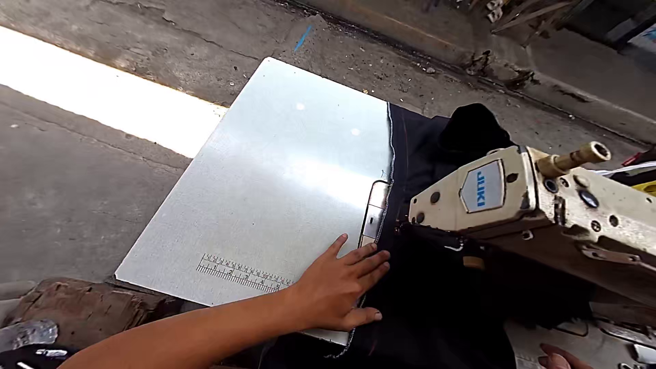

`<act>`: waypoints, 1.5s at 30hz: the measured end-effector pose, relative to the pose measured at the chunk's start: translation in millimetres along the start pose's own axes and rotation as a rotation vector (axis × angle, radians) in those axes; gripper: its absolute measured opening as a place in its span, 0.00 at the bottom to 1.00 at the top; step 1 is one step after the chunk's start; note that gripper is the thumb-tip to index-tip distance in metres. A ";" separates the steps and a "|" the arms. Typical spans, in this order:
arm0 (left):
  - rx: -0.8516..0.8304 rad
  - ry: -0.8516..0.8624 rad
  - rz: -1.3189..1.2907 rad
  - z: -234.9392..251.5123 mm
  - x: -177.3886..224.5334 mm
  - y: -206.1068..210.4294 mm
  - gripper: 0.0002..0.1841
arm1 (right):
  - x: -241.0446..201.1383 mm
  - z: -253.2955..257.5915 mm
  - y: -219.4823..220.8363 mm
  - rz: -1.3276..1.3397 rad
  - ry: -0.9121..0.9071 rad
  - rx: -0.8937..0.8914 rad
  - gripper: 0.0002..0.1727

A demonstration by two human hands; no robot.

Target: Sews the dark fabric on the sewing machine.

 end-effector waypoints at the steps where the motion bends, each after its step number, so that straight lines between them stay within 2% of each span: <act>1: -0.044 -0.025 -0.010 -2.9 -2.2 3.8 0.39 | 13.8 -15.4 3.2 0.042 0.148 -0.133 0.27; 3: -0.110 -0.050 0.007 -6.1 -5.5 8.3 0.41 | 21.6 -37.7 10.7 0.095 0.248 -0.229 0.28; 7: -0.144 -0.069 0.036 -7.2 -6.4 10.5 0.40 | 22.7 -48.9 5.8 0.156 0.269 -0.103 0.13; 10: -0.168 -0.074 0.039 -5.2 -5.4 12.0 0.40 | 27.6 -45.7 -1.8 0.108 0.333 -0.118 0.12; 11: -0.182 -0.073 0.043 -5.1 -4.6 12.0 0.40 | 24.5 -45.7 -3.2 0.053 0.271 -0.102 0.17; 13: -0.182 -0.052 0.049 -2.1 -4.7 10.9 0.41 | -1.6 -40.3 -5.7 -0.041 -0.013 0.096 0.31; 14: -0.177 -0.038 0.050 -0.9 -5.1 11.4 0.41 | -24.2 -35.1 -4.1 -0.039 -0.163 0.200 0.31; 15: -0.173 -0.024 0.053 -0.8 -5.2 13.2 0.41 | -49.5 -29.9 2.4 0.024 -0.300 0.244 0.25; 16: -0.176 -0.019 0.057 -0.6 -5.1 14.8 0.41 | -73.4 -24.0 15.3 0.121 -0.429 0.204 0.21; 17: -0.185 -0.024 0.066 -0.3 -5.1 15.8 0.42 | -92.5 -18.4 32.9 0.212 -0.535 0.092 0.20; 19: -0.184 -0.039 0.102 -0.1 -5.1 15.9 0.45 | -109.1 -10.4 67.3 0.250 -0.651 -0.188 0.30; 21: -0.184 -0.045 0.132 0.1 -6.2 12.7 0.48 | -104.8 -6.5 88.3 0.201 -0.644 -0.374 0.42; 22: -0.182 -0.049 0.143 -0.2 -7.9 12.2 0.49 | -101.0 -5.8 93.0 0.191 -0.635 -0.403 0.44; 32: -0.123 -0.037 0.239 -2.1 -21.5 28.9 0.47 | -80.9 5.9 112.9 0.212 -0.630 -0.368 0.39; 43: -0.074 -0.036 0.286 28.9 -46.7 29.6 0.47 | -68.9 40.1 146.1 0.417 -0.561 -0.420 0.36; 45: -0.073 -0.042 0.286 35.5 -50.2 28.6 0.47 | -69.4 47.9 149.8 0.421 -0.540 -0.483 0.37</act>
Point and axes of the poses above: each hand's wrist, its own z-axis towards the middle knuckle, its own y-axis out of the palm, x = y × z, the point moved 6 cm from there along z, towards the middle knuckle, and after that the axes turned 11 degrees about x, right-handed, at the moved point
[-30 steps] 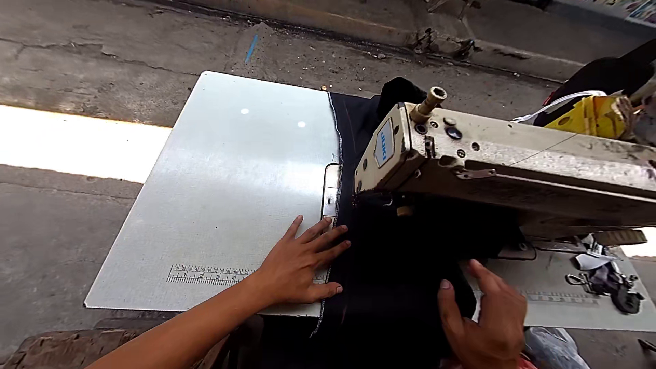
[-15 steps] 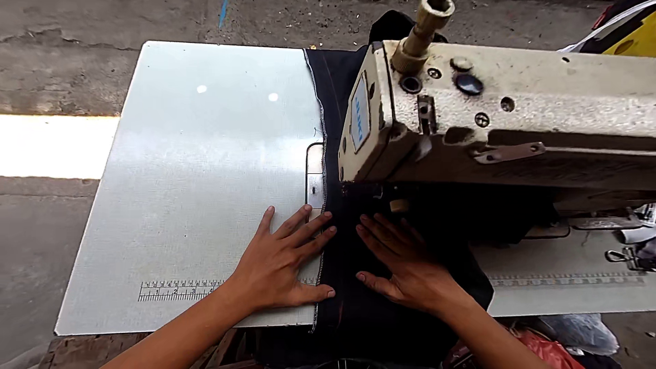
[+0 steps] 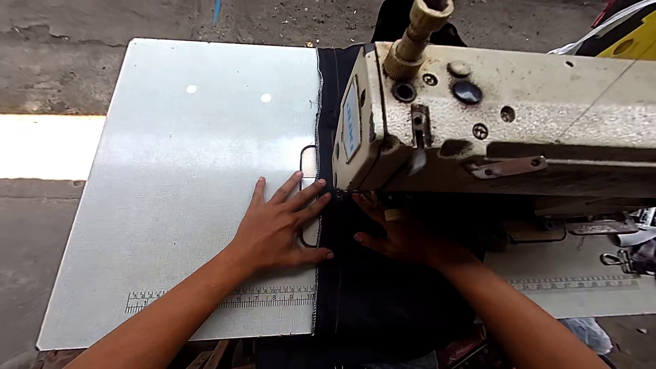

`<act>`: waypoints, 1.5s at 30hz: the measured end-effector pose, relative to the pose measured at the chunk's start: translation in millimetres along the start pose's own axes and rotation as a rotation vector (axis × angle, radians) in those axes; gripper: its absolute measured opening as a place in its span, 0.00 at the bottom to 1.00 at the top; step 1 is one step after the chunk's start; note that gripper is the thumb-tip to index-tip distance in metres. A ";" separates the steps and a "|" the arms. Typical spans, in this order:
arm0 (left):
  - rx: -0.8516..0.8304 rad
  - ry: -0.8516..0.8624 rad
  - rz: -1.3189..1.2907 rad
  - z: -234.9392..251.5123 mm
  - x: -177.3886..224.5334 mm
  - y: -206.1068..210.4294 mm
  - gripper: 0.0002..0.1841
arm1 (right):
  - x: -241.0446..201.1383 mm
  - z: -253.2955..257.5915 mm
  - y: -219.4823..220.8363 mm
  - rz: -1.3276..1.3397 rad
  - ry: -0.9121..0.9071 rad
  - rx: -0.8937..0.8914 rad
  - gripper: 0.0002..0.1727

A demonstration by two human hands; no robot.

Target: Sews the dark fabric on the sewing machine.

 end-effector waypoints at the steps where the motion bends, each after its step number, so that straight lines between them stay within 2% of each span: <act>1: 0.001 0.001 0.000 2.7 -1.7 -0.2 0.47 | 2.3 3.1 0.4 0.015 0.004 -0.021 0.37; 6: -0.028 0.003 -0.002 14.3 -10.5 -0.6 0.47 | 7.7 14.2 -1.5 0.093 -0.057 0.003 0.29; 10: -0.014 0.025 0.013 15.4 -9.8 -2.3 0.46 | 8.5 15.9 -2.2 0.052 -0.056 0.004 0.29; 13: 0.078 0.092 0.000 -7.5 17.3 -15.4 0.41 | -33.3 -5.0 -22.7 -0.194 -0.080 0.069 0.32; 15: 0.022 0.086 -0.025 -26.2 36.1 -21.4 0.38 | -63.6 -30.6 -26.2 -0.236 -0.125 0.070 0.32; 17: -0.017 0.057 -0.024 -37.5 39.9 -20.7 0.39 | -72.4 -53.9 -16.8 -0.267 -0.154 0.048 0.35; 22: 0.000 0.050 0.002 -42.3 33.7 -14.4 0.41 | -58.4 -62.8 -9.6 -0.249 -0.151 0.025 0.35; 45: 0.037 0.019 0.024 6.2 -7.8 -2.9 0.42 | -0.9 -10.8 -9.2 -0.231 -0.116 -0.026 0.35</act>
Point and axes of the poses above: each hand's wrist, its own z-axis towards the middle knuckle, its own y-axis out of the palm, x = y × z, the point moved 6 cm from there along z, towards the middle knuckle, and after that the axes turned 11 degrees about x, right-handed, at the moved point
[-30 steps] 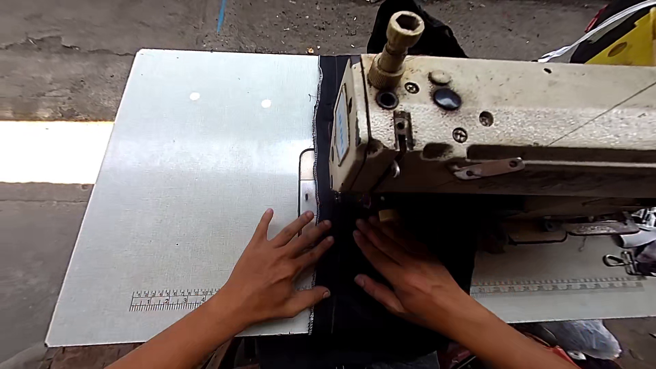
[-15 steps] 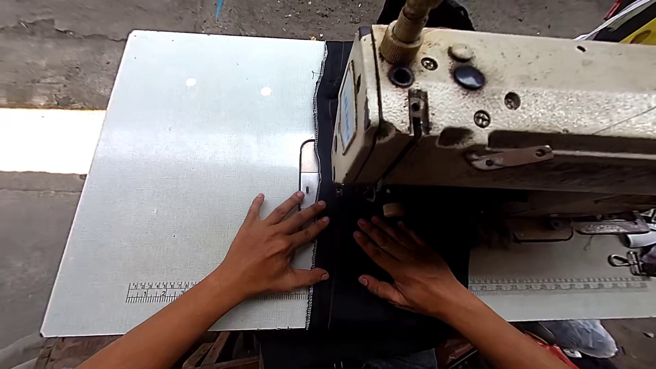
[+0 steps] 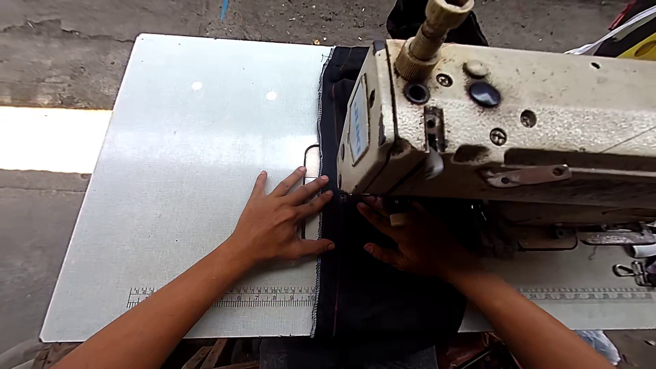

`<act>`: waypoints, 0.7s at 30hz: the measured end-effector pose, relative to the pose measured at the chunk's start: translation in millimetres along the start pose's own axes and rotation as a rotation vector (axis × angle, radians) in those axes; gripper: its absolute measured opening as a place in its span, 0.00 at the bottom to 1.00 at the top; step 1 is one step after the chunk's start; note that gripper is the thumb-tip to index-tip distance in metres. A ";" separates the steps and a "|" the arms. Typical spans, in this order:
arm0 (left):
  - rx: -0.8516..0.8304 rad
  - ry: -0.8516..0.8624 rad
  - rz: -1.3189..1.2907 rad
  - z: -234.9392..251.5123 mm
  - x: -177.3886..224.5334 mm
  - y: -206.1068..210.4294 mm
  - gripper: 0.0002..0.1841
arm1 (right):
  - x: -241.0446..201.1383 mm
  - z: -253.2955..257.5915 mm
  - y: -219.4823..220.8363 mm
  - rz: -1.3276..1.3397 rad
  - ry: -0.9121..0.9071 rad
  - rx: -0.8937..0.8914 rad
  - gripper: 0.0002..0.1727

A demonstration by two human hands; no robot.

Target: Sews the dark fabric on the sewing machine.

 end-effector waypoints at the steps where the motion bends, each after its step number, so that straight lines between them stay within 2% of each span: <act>1: -0.002 -0.008 -0.003 2.3 -1.3 0.2 0.41 | 3.4 1.7 0.9 -0.002 0.004 -0.015 0.36; 8: -0.048 -0.065 0.011 15.5 -7.3 1.2 0.45 | 18.6 19.7 -7.4 -0.015 0.014 -0.099 0.37; 12: -0.034 -0.059 0.008 21.5 -13.5 2.8 0.48 | 16.0 36.0 -18.9 0.074 -0.004 -0.102 0.34; 15: -0.026 -0.061 0.013 26.2 -17.4 2.3 0.48 | 21.3 40.0 -15.4 0.140 -0.019 -0.120 0.28; 18: -0.023 -0.065 0.017 31.7 -21.9 3.0 0.50 | 31.2 40.9 -5.4 0.193 0.035 -0.262 0.24; 19: -0.029 -0.065 0.024 32.9 -22.7 3.1 0.50 | 31.5 41.4 -5.7 0.160 0.017 -0.249 0.24; 21: -0.023 -0.044 0.022 31.3 -18.3 0.4 0.50 | 20.4 39.7 -16.2 0.023 -0.049 -0.069 0.24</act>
Point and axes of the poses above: each hand's wrist, its own z-axis towards the middle knuckle, its own y-axis out of the palm, x = y × z, the point moved 6 cm from there along z, towards the middle knuckle, and after that the axes turned 11 degrees about x, right-handed, at the moved point
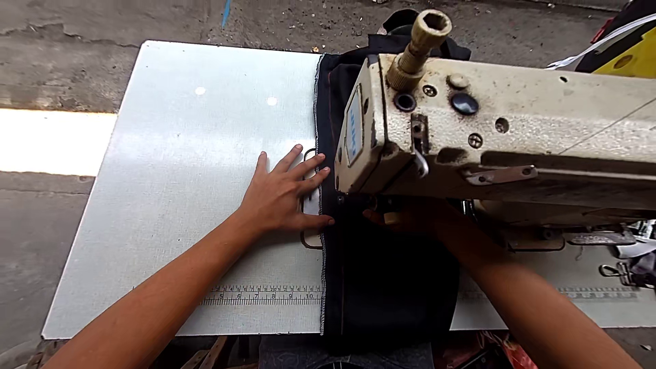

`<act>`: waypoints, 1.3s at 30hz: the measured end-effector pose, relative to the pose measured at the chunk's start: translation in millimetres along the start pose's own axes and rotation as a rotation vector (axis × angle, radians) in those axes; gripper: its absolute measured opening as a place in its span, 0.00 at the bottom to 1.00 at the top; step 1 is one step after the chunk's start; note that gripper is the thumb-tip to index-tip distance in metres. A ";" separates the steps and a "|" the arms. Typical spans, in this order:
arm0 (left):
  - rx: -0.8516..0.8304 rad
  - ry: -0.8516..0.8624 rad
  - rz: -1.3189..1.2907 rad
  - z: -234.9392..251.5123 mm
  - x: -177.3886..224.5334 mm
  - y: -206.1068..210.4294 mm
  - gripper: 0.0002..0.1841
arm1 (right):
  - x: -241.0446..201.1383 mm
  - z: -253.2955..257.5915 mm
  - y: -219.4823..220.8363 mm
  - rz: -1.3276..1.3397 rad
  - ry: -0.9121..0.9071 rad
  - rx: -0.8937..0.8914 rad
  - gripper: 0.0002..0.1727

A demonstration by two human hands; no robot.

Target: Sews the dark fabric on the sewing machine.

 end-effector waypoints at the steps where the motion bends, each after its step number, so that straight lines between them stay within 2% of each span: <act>1: 0.021 0.028 -0.011 -5.3 8.1 -3.5 0.48 | -13.4 -4.6 -7.4 -0.062 -0.028 0.133 0.22; 2: 0.058 0.061 -0.019 -14.3 20.9 -7.7 0.45 | -31.3 -11.6 -14.2 -0.105 -0.069 0.268 0.19; 3: 0.082 0.085 -0.022 -27.3 37.7 -11.7 0.43 | -52.8 -20.8 -19.4 -0.102 -0.071 0.307 0.19; 5: 0.042 0.064 -0.060 -53.3 69.0 -18.4 0.40 | -93.3 -44.6 -19.9 -0.086 -0.039 0.276 0.22; 7: 0.002 0.005 -0.085 -67.7 78.0 -20.5 0.40 | -110.6 -70.9 -4.9 -0.131 -0.022 0.254 0.27; 10: -0.016 -0.037 -0.096 -76.7 68.7 -15.6 0.43 | -103.4 -94.3 12.0 -0.130 0.019 0.223 0.33; 17: -0.028 -0.024 -0.065 -72.3 61.5 -10.3 0.50 | -89.2 -89.5 8.4 -0.076 0.044 0.170 0.32; 30: 0.035 0.025 -0.028 -41.5 32.6 3.2 0.48 | -53.8 -52.5 6.2 -0.044 0.074 0.117 0.34; 39: -0.043 0.022 -0.020 -10.7 12.6 3.8 0.48 | -25.7 -38.8 15.6 -0.082 0.062 0.156 0.34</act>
Point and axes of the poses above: each hand's wrist, its own z-axis towards the middle knuckle, its own y-axis out of the palm, x = y × z, the point moved 6 cm from there along z, towards the middle knuckle, and after that the axes turned 11 degrees about x, right-handed, at the moved point
